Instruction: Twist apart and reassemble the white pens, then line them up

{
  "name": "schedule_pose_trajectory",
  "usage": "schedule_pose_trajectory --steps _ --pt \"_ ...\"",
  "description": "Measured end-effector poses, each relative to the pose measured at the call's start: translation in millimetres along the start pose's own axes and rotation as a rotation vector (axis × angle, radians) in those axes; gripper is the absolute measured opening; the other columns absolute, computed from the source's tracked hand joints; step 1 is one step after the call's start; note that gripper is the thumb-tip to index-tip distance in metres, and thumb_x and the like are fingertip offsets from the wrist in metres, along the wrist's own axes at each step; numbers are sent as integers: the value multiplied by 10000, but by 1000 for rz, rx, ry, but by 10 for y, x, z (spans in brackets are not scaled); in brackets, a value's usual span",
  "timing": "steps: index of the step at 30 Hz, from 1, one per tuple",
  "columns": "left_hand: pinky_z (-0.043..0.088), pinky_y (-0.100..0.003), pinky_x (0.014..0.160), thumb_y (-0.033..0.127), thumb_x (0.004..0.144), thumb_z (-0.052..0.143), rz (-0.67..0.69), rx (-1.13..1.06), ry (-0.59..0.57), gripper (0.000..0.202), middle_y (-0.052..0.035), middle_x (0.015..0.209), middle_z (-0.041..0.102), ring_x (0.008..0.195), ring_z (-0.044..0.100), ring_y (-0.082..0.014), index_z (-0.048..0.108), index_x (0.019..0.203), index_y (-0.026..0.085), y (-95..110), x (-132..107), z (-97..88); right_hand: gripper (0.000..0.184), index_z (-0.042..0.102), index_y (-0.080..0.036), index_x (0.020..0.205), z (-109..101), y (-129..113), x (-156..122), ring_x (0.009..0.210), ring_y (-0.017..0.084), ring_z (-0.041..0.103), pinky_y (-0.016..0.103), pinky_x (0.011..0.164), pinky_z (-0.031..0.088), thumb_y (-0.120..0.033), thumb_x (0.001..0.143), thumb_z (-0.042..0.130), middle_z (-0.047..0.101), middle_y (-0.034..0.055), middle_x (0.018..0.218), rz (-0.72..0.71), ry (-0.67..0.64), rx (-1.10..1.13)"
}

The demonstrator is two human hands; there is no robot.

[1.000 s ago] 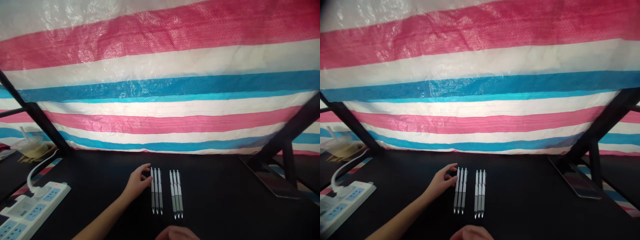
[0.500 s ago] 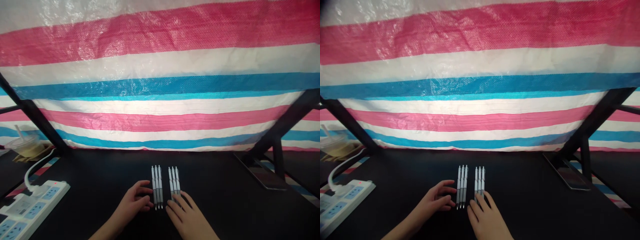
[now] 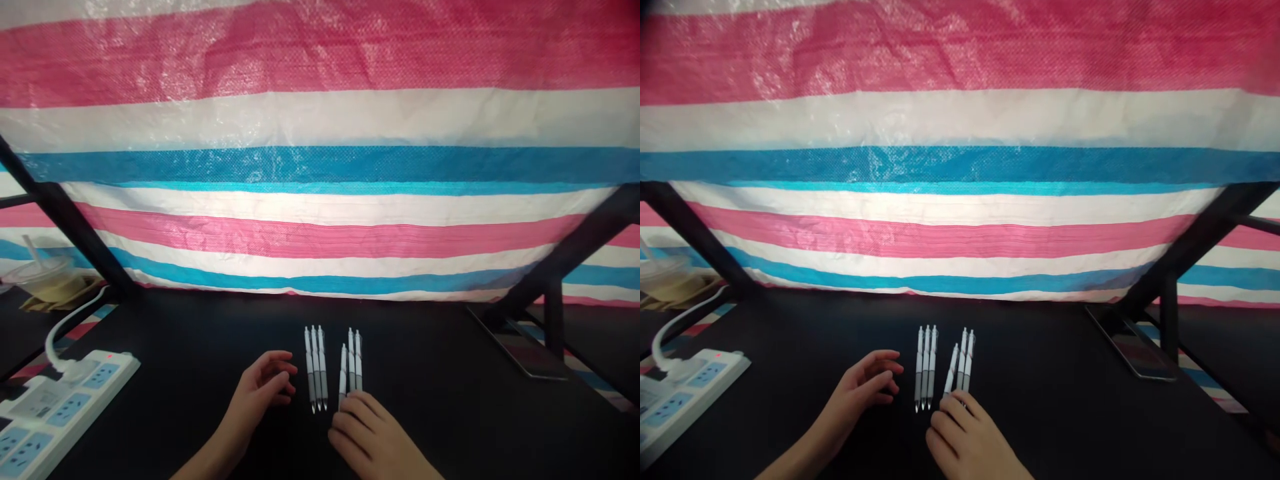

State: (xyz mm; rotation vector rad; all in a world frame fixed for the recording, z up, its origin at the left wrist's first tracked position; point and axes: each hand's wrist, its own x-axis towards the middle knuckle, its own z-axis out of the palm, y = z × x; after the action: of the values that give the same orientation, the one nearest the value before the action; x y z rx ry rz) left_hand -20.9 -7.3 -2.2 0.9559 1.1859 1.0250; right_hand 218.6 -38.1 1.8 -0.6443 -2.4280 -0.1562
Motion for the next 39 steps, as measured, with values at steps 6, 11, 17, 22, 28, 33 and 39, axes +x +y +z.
schedule_pose_trajectory --steps 6,11,17,22,28,33,39 --pt "524 -251 612 309 780 705 -22 -37 31 286 -56 921 692 718 640 -157 675 1034 182 42 7 -20 330 632 -231 1124 -294 -61 11 809 188 638 289 702 542 -19 879 568 665 62 893 322 253 384" --pt "458 -199 499 302 754 723 -115 -67 -83 252 2 720 632 564 612 -117 668 956 161 64 -3 19 138 633 -256 878 -259 -99 -60 730 164 606 250 624 508 -129 847 677 586 26 859 779 548 654" --pt "429 -188 464 315 719 802 -66 -170 -229 259 17 656 596 512 575 -98 678 878 152 76 -47 65 164 577 -221 749 -136 -187 -7 771 168 613 299 711 554 -270 872 674 542 29 857 919 471 1053" --pt "431 -192 525 335 757 795 4 -240 -185 254 3 624 620 553 546 -98 689 909 161 106 -73 51 296 533 -204 683 37 -356 0 726 146 586 279 660 532 -387 839 704 513 24 844 947 415 1204" --pt "419 -211 552 305 765 787 25 -285 -177 183 0 645 622 590 555 -114 679 811 165 122 -76 24 557 604 -176 1015 148 -318 -49 541 82 544 195 473 404 -646 734 708 606 34 846 1223 5 1731" --pt "408 -229 538 305 708 820 39 -219 -197 222 -3 585 619 537 534 -115 671 760 148 112 -78 26 626 691 -90 841 199 -215 -123 440 38 435 155 422 264 -708 754 638 570 -6 582 1241 -447 1729" --pt "351 -218 477 266 695 813 8 -277 -237 220 33 493 566 451 482 -95 622 713 160 67 -73 31 596 611 -142 638 167 -239 -108 377 49 372 180 383 198 -726 753 593 505 -35 456 1254 -436 1461"
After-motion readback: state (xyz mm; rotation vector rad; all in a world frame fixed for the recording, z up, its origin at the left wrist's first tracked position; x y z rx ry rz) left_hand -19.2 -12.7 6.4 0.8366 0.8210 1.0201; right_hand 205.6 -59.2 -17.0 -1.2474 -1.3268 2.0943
